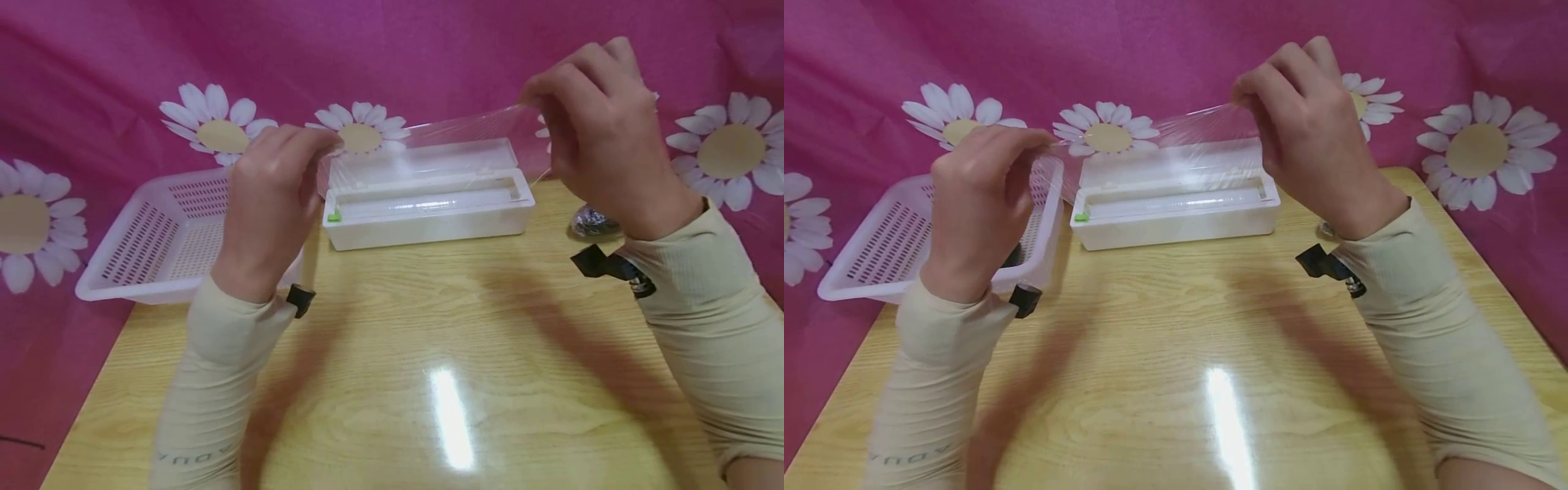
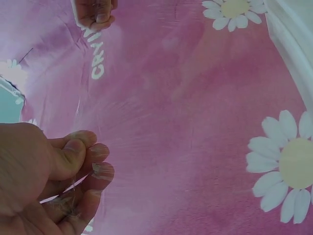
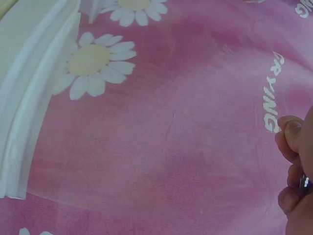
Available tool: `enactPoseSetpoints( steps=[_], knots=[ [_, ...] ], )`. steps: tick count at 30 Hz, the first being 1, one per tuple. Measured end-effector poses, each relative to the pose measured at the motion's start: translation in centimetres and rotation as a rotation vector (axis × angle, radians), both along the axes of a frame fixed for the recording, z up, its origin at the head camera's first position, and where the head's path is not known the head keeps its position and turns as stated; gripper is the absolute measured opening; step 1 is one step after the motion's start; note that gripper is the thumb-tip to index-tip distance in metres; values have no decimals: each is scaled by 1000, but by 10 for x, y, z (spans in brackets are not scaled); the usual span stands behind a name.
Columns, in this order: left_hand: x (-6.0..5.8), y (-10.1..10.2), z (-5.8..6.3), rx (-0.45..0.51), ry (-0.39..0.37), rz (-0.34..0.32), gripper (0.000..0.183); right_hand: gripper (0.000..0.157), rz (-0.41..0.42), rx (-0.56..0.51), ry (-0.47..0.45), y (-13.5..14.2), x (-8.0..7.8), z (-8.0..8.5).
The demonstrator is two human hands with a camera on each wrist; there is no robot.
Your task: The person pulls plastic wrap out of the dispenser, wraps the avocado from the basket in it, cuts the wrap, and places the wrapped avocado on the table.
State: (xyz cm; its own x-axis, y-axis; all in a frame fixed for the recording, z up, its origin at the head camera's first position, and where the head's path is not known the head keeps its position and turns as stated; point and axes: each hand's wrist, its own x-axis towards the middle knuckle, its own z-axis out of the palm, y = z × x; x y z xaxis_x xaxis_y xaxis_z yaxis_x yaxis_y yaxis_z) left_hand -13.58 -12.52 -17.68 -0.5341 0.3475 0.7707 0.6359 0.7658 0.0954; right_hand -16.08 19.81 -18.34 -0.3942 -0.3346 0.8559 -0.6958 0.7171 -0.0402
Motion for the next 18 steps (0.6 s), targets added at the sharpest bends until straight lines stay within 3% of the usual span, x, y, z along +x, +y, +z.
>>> enactPoseSetpoints(
  steps=[4, 9, 18],
  knots=[
    [2, -1, 6, -19, 23, 3, 18, 24, -15, -35, 37, -1, 0, 4],
    [6, 0, 14, -17, 27, 0, 21, 27, -56, -99, 22, -3, 3, 11],
    [25, -3, 15, -44, 10, -66, 22, 26, -4, -101, 62, 2, 12, 9]
  ],
)
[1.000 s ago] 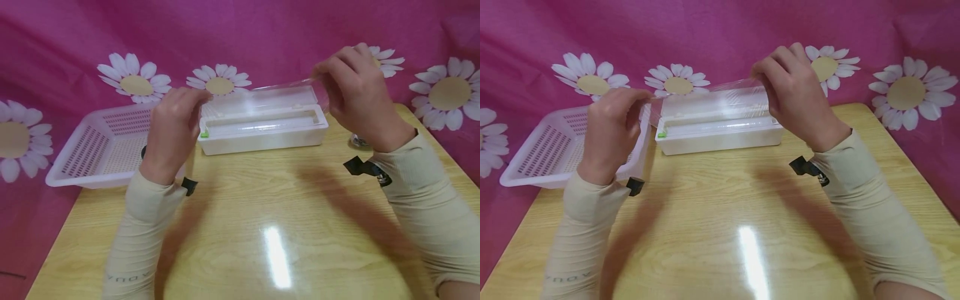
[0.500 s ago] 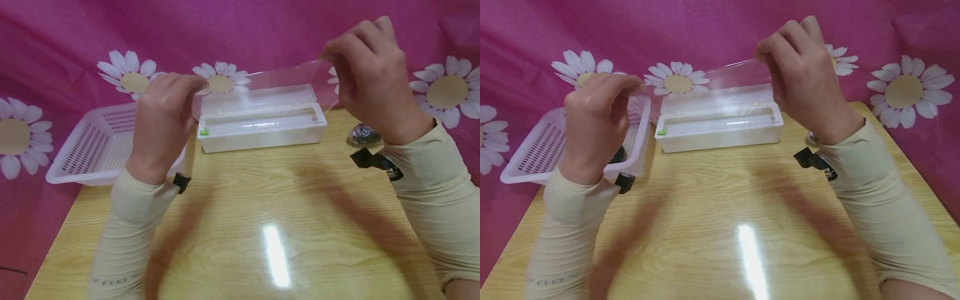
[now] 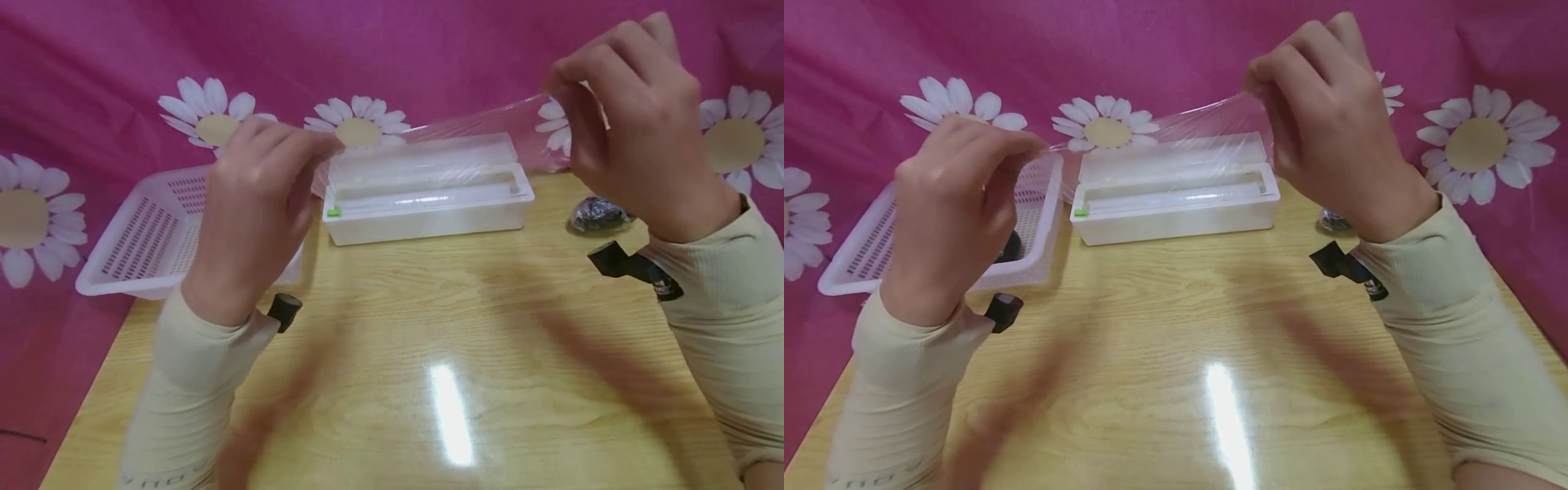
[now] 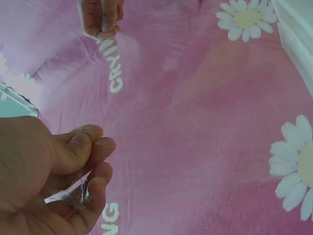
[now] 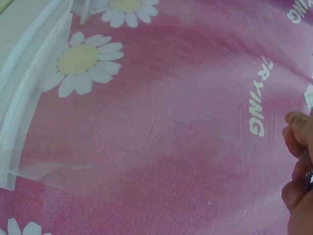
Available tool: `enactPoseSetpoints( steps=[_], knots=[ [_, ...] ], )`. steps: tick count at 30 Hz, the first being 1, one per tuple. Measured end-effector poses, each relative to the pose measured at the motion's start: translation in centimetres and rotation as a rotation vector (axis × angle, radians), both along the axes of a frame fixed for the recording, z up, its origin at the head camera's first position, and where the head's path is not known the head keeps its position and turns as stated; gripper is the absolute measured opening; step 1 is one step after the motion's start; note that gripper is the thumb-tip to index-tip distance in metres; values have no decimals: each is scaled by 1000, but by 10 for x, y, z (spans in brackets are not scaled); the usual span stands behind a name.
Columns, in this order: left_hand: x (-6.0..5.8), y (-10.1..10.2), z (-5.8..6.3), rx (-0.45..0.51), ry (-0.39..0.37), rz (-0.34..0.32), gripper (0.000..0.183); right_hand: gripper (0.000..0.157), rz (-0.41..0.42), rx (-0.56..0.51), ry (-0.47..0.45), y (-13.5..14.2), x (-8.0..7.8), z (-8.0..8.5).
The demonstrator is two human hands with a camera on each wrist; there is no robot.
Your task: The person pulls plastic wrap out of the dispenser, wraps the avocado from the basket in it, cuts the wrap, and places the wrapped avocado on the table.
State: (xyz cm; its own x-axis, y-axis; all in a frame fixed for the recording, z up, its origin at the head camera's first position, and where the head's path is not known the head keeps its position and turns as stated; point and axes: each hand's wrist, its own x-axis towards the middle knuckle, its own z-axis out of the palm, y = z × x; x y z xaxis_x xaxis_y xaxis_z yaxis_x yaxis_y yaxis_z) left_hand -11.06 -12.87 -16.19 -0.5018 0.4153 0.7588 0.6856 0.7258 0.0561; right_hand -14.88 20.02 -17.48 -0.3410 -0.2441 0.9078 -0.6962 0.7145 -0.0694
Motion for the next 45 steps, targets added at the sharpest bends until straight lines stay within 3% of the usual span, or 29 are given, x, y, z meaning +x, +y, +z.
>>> enactPoseSetpoints(
  steps=[7, 13, 18, 23, 26, 33, 38, 45],
  knots=[
    [14, -5, -6, -48, -58, -64, 20, 25, 85, 32, 17, 8, 10, -7],
    [24, -15, -12, -79, -137, -152, 17, 25, 148, 140, -54, 14, 27, -10],
    [32, -22, -19, -107, -197, -287, 18, 33, 310, 171, -144, 19, 39, -18],
    [41, -27, -29, -118, -304, -389, 25, 24, 545, 193, -303, 24, 51, -29],
    [46, -28, -36, -137, -389, -441, 28, 17, 634, 239, -432, 27, 58, -35],
    [54, -25, -56, -251, -548, -492, 20, 45, 649, 392, -697, 28, 72, -47],
    [56, -23, -70, -326, -659, -509, 11, 43, 647, 472, -847, 22, 79, -59],
    [57, -23, -90, -446, -855, -499, 14, 35, 752, 465, -968, 16, 81, -90]
  ],
)
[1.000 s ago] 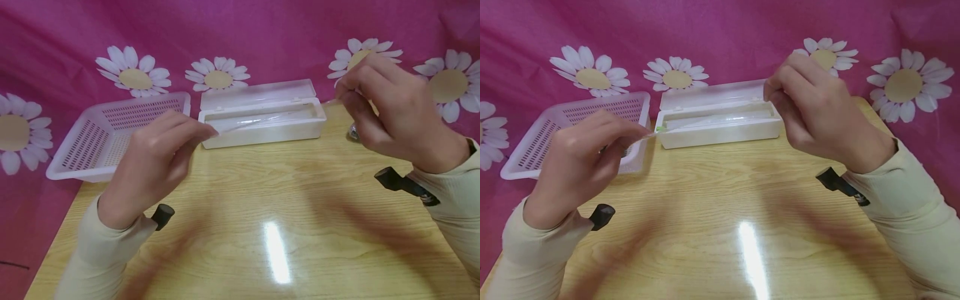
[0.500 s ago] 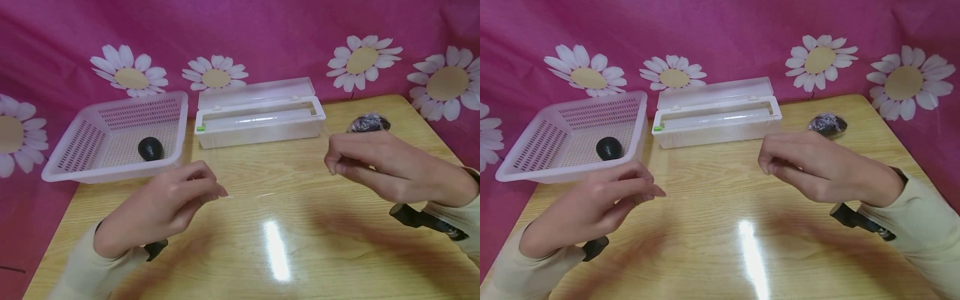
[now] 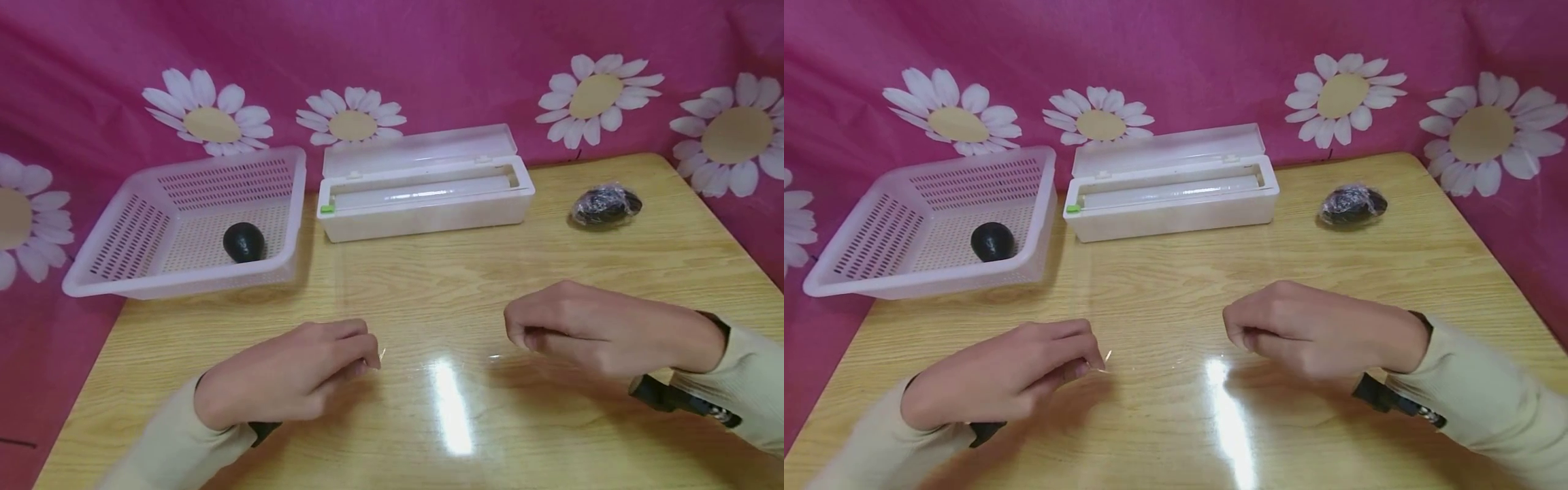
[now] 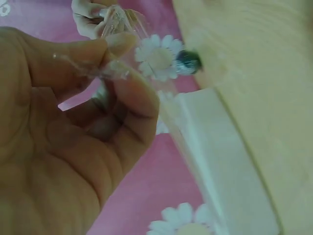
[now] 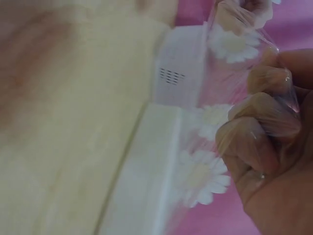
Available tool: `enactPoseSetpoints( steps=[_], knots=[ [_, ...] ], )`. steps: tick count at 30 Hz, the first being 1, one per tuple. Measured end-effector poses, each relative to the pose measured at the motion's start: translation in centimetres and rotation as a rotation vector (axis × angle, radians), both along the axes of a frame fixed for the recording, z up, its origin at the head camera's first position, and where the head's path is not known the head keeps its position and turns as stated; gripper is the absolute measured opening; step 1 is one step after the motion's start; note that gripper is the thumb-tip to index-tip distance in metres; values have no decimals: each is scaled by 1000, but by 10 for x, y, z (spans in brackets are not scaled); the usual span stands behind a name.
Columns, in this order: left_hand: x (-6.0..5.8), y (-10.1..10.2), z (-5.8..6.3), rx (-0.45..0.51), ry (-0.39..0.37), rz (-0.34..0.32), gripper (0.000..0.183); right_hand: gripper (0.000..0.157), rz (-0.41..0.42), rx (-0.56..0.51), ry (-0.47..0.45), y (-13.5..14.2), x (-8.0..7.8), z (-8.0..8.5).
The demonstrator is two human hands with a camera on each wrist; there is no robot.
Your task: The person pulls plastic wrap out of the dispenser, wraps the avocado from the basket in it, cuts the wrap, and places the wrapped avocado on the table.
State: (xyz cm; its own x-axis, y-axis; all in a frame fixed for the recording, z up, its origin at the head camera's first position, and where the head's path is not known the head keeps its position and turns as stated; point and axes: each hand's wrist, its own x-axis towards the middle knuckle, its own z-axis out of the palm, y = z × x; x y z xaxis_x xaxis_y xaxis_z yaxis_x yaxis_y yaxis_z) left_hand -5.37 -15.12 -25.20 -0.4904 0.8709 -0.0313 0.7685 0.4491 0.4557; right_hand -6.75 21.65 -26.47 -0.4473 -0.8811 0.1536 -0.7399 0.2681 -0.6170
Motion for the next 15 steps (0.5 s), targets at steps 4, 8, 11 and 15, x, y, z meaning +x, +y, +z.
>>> enactPoseSetpoints(
  steps=[4, 8, 11, 15],
  knots=[
    [-2, 1, -16, -42, -34, -13, 12, 31, 3, 35, -99, -1, 0, -18],
    [-3, 4, -30, -77, -81, -12, 12, 27, 5, 49, -145, -2, 1, -33],
    [-5, 5, -39, -98, -112, -15, 13, 25, 11, 51, -140, -4, 1, -44],
    [-6, 6, -50, -110, -122, -24, 13, 24, 5, 70, -157, -5, 1, -56]
  ],
)
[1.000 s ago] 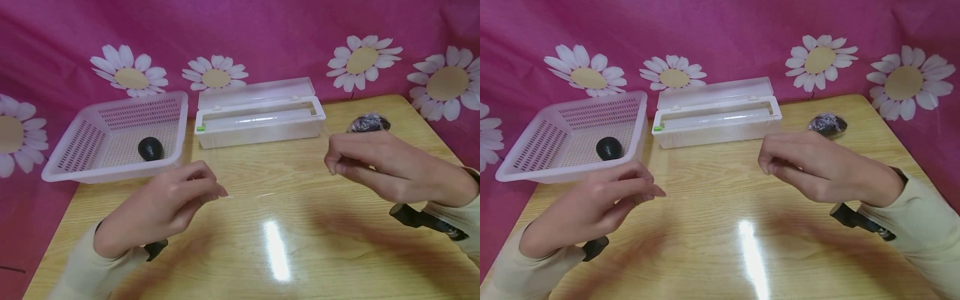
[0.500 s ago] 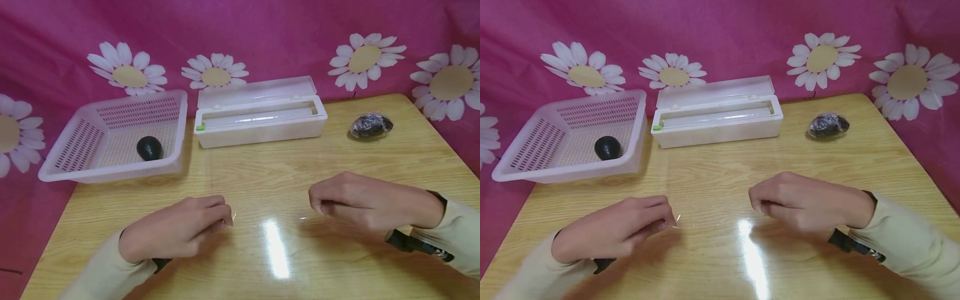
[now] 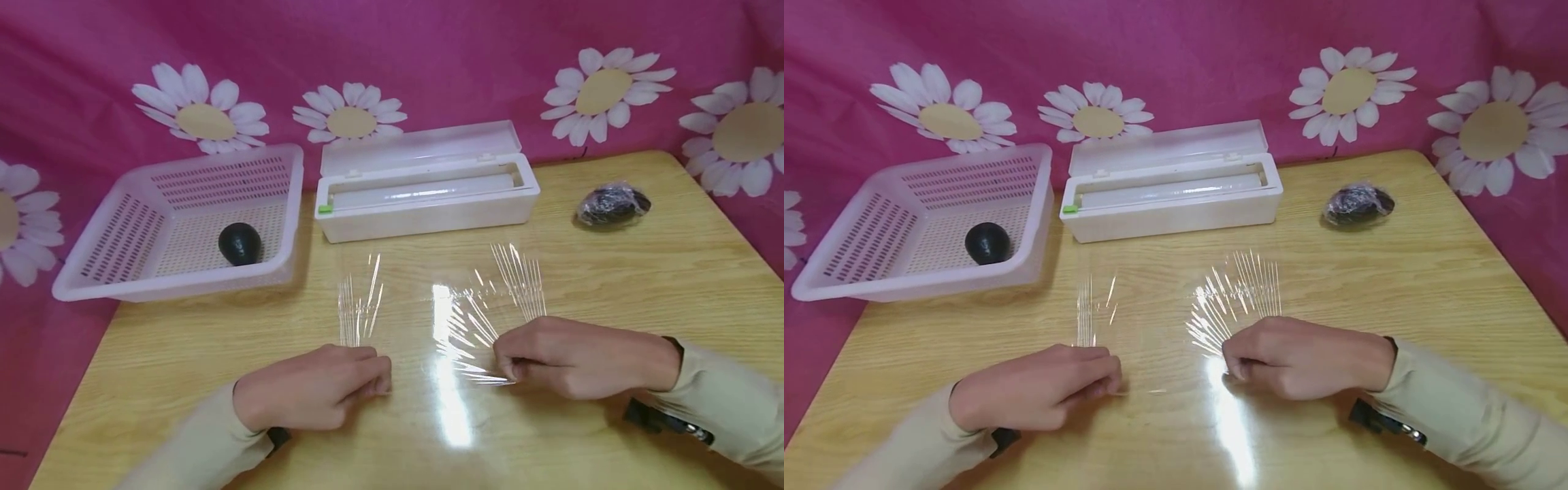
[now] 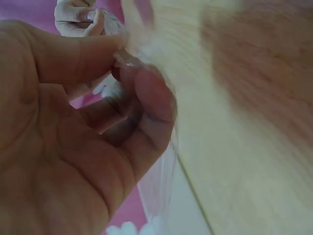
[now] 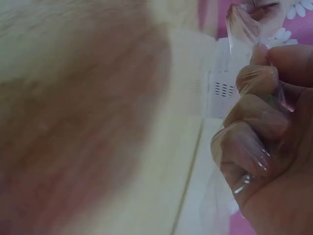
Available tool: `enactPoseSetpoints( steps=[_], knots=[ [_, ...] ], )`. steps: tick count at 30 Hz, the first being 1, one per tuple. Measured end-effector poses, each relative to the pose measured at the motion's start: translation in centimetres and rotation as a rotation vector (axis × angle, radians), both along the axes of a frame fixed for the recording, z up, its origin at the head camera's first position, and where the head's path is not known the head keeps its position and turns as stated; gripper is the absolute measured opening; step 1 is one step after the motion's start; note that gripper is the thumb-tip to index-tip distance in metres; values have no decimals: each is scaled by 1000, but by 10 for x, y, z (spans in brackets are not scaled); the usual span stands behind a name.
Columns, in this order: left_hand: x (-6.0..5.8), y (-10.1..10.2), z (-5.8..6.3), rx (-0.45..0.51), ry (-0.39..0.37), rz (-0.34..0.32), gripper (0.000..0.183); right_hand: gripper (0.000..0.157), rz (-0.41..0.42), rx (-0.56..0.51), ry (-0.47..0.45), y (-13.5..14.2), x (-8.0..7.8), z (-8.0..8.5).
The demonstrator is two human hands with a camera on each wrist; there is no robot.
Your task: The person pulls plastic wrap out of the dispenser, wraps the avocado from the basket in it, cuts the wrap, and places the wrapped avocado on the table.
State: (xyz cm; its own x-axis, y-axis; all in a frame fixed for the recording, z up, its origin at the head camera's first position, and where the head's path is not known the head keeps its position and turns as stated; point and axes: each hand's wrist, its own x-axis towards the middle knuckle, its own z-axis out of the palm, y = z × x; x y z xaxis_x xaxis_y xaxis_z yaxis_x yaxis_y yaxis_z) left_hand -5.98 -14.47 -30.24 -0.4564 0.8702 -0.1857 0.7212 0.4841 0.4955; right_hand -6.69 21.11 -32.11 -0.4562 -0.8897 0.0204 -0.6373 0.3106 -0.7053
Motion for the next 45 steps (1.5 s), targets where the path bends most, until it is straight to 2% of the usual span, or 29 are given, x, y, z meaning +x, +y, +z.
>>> enactPoseSetpoints(
  steps=[7, 14, 20, 25, 29, 36, 45],
  knots=[
    [5, 3, -10, -33, -23, 12, 14, 26, 26, -29, 28, 1, 2, -16],
    [9, 5, -13, -67, -31, 36, 13, 20, 13, -20, 30, 3, 6, -21],
    [11, 5, -18, -59, 50, 19, 15, 18, -16, 46, 56, 4, 9, -21],
    [13, 7, -21, -80, 111, 22, 12, 18, -25, 86, 151, 4, 12, -22],
    [15, 8, -22, -114, 129, 29, 8, 18, -21, 125, 245, 5, 14, -22],
    [17, 9, -24, -118, 189, 54, 16, 20, -57, 216, 298, 7, 20, -20],
    [17, 7, -27, -92, 215, 38, 11, 19, -89, 212, 369, 9, 26, -23]
  ],
)
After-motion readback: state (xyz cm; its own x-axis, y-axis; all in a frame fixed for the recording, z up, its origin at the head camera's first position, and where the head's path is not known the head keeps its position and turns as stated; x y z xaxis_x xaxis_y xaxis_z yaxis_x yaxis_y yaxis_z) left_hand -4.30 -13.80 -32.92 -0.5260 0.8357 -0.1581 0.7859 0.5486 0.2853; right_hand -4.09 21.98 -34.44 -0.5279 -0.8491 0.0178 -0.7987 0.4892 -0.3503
